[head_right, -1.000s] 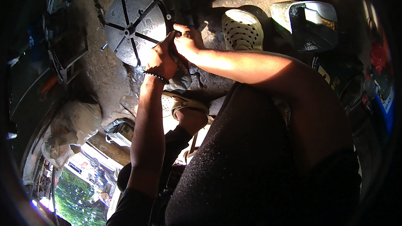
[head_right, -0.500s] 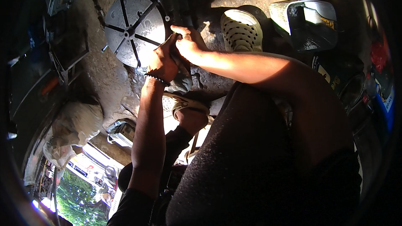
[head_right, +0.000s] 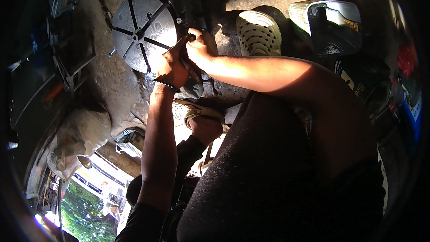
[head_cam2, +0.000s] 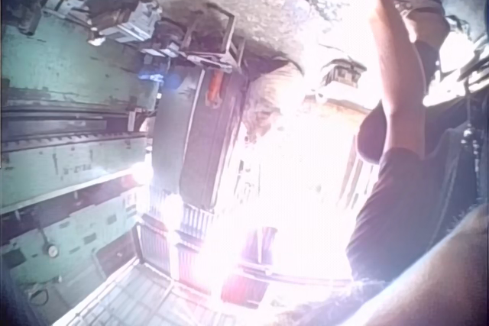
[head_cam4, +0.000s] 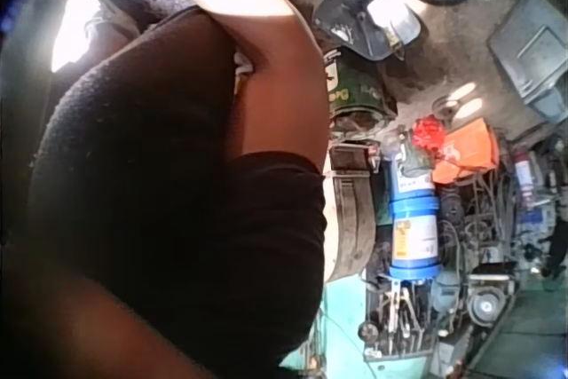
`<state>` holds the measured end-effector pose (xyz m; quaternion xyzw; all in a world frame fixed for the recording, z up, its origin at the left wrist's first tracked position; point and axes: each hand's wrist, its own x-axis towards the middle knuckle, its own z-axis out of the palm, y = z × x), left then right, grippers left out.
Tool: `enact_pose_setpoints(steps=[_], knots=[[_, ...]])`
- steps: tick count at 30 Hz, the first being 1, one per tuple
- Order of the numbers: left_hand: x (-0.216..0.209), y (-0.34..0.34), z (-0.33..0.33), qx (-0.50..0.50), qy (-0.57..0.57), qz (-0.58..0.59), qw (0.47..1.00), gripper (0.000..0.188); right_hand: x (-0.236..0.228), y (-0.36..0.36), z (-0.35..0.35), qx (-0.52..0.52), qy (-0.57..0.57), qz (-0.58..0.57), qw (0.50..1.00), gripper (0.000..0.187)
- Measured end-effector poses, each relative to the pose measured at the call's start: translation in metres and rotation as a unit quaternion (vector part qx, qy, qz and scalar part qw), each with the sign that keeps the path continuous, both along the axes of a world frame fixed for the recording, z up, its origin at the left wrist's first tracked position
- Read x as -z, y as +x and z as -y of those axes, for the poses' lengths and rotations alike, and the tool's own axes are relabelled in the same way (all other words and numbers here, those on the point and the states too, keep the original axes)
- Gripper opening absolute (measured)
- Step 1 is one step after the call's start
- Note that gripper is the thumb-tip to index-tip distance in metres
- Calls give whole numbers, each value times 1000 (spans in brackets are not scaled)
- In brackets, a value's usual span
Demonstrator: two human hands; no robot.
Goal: The person cleans a circular metal mechanical part using a brush and a rag. They repeatedly scrub the surface, wipe it with a cloth, and dip the brush into a container of liquid to continue cleaning.
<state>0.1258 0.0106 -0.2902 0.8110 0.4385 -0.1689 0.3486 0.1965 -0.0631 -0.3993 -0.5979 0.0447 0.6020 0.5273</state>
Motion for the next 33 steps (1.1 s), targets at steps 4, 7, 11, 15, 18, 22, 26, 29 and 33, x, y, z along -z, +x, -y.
enact_pose_setpoints(steps=[4,7,11,15,18,22,26,29,33], knots=[[1,-1,-5,19,7,1,1000,63,-3,3,-5,-32,-1,49,998,45],[3,-2,-6,5,-5,-11,1000,64,-16,6,-11,-41,-27,44,998,45],[5,-4,-5,12,0,0,1000,64,-30,13,-13,-4,-4,-22,1000,43],[2,-2,-4,-9,-4,22,1000,66,-36,21,-8,-9,25,-60,998,42],[-4,0,-3,-12,-45,1,999,66,-46,28,-3,-26,36,-87,995,42],[-19,-4,7,13,-34,73,997,67,-67,34,3,-45,18,-80,996,40],[-29,-1,16,-23,-1,88,996,53,-76,47,14,-29,44,-119,991,36],[-35,6,18,-55,-6,114,992,49,-69,66,23,-41,137,-156,977,35],[-49,7,13,-61,22,72,995,49,-67,81,27,-91,118,-89,985,21]])
